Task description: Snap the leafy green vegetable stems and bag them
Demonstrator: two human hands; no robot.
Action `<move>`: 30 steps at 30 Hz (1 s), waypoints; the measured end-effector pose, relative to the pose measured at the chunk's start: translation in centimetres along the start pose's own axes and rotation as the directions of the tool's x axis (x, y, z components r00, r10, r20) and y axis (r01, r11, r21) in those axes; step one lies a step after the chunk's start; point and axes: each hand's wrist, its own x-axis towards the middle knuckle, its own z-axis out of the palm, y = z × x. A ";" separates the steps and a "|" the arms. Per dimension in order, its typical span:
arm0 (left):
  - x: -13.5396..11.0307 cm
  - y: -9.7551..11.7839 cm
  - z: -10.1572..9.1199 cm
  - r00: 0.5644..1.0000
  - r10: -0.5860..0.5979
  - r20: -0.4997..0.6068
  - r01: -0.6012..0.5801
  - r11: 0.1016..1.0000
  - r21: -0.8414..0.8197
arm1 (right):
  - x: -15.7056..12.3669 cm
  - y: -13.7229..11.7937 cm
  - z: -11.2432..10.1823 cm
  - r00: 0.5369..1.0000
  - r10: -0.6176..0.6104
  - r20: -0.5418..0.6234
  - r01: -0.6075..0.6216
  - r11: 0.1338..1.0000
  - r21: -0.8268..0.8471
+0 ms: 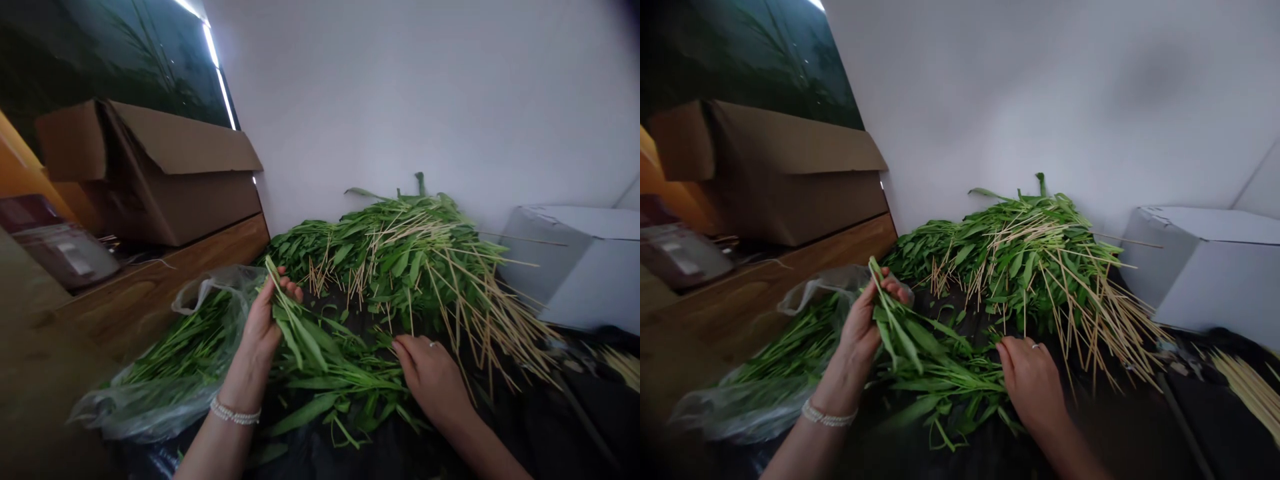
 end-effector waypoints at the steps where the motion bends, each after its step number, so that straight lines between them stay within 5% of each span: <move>1: -0.4 0.7 0.4 0.999 -0.019 0.040 0.021 0.999 -0.049 | 0.0 0.0 0.0 1.000 -0.006 0.000 0.006 1.000 0.020; 6: -2.5 3.8 1.7 0.989 -0.081 0.124 0.091 0.992 -0.085 | 0.5 -0.2 -1.0 0.983 -0.001 0.185 -0.036 0.980 0.196; 11: -4.1 5.6 1.7 0.993 -0.098 0.063 0.100 0.995 -0.019 | 0.5 -0.2 -1.9 0.896 -0.082 0.436 -0.040 0.964 0.264; 14: -4.4 5.8 1.9 0.994 -0.087 0.060 0.087 0.996 0.002 | 0.3 -0.3 -1.6 0.883 -0.108 0.458 -0.010 0.969 0.248; 18: -3.7 5.2 2.8 0.983 -0.151 0.101 0.151 0.989 0.004 | 0.5 -0.1 -1.4 0.933 0.026 0.358 -0.168 0.912 0.373; 23: -1.8 3.3 4.0 0.968 -0.178 0.176 0.166 0.983 0.079 | 0.8 0.8 -1.0 0.904 0.367 0.218 -0.426 0.737 0.525; 30: 0.6 -2.3 2.2 0.960 -0.024 0.278 -0.099 0.902 0.421 | 1.1 1.1 -0.2 0.771 0.478 0.421 -0.596 0.307 0.742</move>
